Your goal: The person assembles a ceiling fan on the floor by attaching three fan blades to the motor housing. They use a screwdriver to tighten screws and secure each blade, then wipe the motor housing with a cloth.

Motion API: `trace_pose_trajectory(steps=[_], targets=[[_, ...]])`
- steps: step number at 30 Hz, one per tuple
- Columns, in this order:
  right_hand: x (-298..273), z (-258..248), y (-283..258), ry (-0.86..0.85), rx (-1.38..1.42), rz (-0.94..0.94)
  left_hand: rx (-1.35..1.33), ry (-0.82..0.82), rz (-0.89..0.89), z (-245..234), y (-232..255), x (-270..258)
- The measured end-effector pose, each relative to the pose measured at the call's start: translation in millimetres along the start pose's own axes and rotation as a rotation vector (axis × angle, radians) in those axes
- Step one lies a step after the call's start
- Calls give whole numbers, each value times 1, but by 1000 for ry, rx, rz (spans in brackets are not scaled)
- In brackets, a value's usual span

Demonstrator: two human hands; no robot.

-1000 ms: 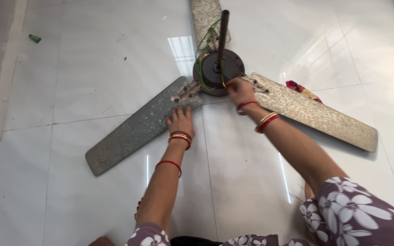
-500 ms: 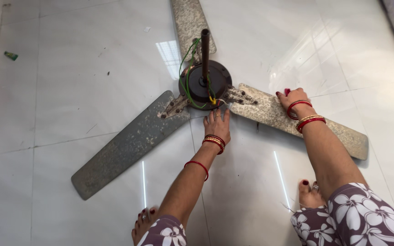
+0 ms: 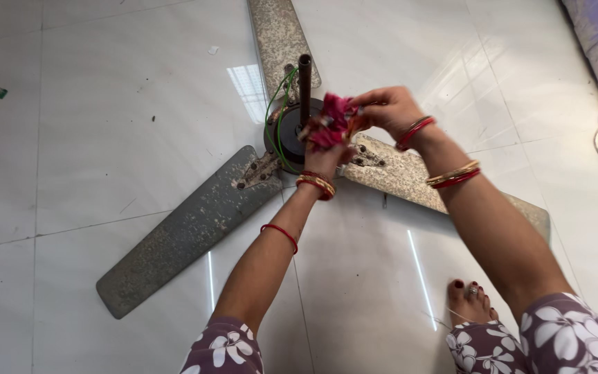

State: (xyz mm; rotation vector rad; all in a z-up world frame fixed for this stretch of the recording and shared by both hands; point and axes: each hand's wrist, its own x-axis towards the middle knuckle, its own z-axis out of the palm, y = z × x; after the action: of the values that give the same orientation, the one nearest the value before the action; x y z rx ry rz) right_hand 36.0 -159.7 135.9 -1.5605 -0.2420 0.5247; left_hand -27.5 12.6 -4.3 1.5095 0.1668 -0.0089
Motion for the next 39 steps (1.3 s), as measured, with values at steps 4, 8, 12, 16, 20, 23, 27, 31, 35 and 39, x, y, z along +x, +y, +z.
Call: trace_pose_trajectory(steps=[4, 8, 12, 16, 20, 23, 27, 31, 35, 39], targets=[[6, 40, 15, -77, -632, -368, 1237, 275, 708, -18, -6, 36], [30, 34, 28, 133, -802, -122, 846, -10, 104, -42, 6, 10], [68, 19, 53, 235, -933, -188, 1207, -170, 299, -43, 33, -25], [60, 68, 122, 25, -1175, -221, 1200, -108, 251, -43, 43, -37], [15, 81, 155, 68, -1201, -396, 1144, -45, 240, -51, 30, -41], [13, 61, 145, -80, -1469, -295, 854, 98, 271, -59, 11, -46], [60, 48, 127, 14, -1113, -113, 597, 196, 119, -62, -20, -50], [51, 72, 140, 168, -998, -378, 575, 277, 121, -66, -39, -52], [-9, 108, 157, 112, -1289, -574, 586, 127, -149, -82, -32, -43], [-18, 99, 150, -38, -1273, -418, 245, -48, -509, -115, -12, -30]])
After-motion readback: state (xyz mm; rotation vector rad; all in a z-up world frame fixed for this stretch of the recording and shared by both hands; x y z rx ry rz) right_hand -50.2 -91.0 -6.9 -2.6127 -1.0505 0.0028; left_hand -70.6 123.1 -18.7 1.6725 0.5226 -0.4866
